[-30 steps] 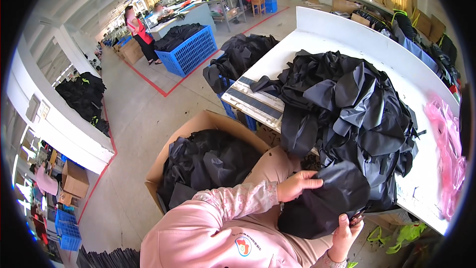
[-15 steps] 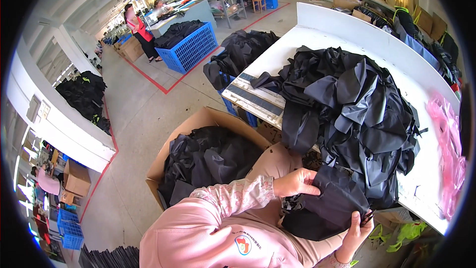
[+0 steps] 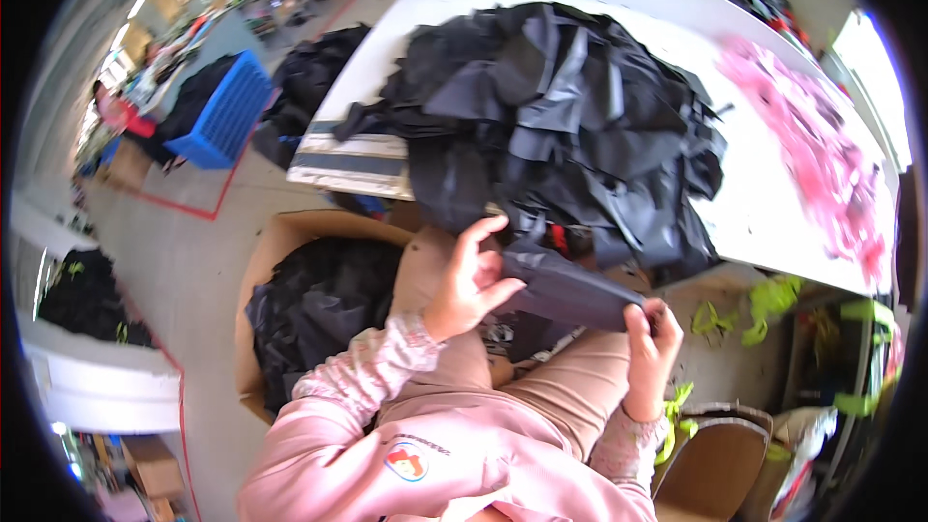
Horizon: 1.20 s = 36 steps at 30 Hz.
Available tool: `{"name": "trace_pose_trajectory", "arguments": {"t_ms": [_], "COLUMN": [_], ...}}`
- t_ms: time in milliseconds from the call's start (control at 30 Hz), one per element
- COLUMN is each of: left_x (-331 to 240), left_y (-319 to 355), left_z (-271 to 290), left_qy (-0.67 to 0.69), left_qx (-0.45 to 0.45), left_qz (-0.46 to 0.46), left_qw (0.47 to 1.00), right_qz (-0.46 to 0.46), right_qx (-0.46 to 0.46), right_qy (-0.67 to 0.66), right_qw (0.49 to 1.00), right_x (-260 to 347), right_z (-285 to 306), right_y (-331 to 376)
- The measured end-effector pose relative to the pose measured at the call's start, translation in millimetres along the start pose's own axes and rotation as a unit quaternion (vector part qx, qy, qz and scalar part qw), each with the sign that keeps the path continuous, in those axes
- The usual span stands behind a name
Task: The recorder uses scissors to trim excess threads and material from black fabric pieces at a factory workstation.
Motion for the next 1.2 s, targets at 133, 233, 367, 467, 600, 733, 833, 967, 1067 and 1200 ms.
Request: {"name": "trace_pose_trajectory", "arguments": {"t_ms": [133,233,367,467,600,733,833,967,1067,1200], "left_x": [4,10,15,14,9,7,7,-8,-25,-38], "left_y": [-5,-3,3,4,5,3,9,9,8,15], "left_z": [-15,-21,-28,-36,-37,-31,-26,-31,-38,-36], "left_qy": [0.085,0.054,0.029,0.026,-0.004,0.007,-0.005,-0.089,-0.127,-0.151], "left_qx": [0.030,0.058,0.067,0.069,0.064,0.061,0.049,0.060,0.068,0.065], "left_qz": [-0.041,-0.010,0.030,0.046,0.046,0.012,0.031,-0.064,-0.148,-0.217], "left_qw": [0.995,0.997,0.997,0.996,0.997,0.998,0.998,0.992,0.978,0.962], "right_qz": [-0.003,0.023,0.037,0.146,0.201,0.177,0.184,0.186,0.174,0.183], "right_qx": [-0.076,-0.128,-0.021,0.074,0.073,0.073,0.108,0.131,0.120,0.143], "right_qy": [-0.063,-0.070,-0.073,-0.003,0.039,0.085,0.087,0.099,0.076,0.046], "right_qw": [0.995,0.989,0.996,0.987,0.976,0.978,0.973,0.969,0.974,0.972], "right_x": [-12,-13,28,54,69,55,55,56,60,65], "right_z": [15,35,-4,-45,-65,-75,-82,-78,-67,-69], "right_y": [-1,7,19,22,20,14,16,18,20,22]}}
Point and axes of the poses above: each hand's wrist, its own y-axis away from the middle knuckle, its own z-axis out of the back of the hand, x = y × z, the point moved 10 cm from there along -y, towards the middle knuckle, and after that the axes turned 5 degrees about y, right-handed, at the moved point
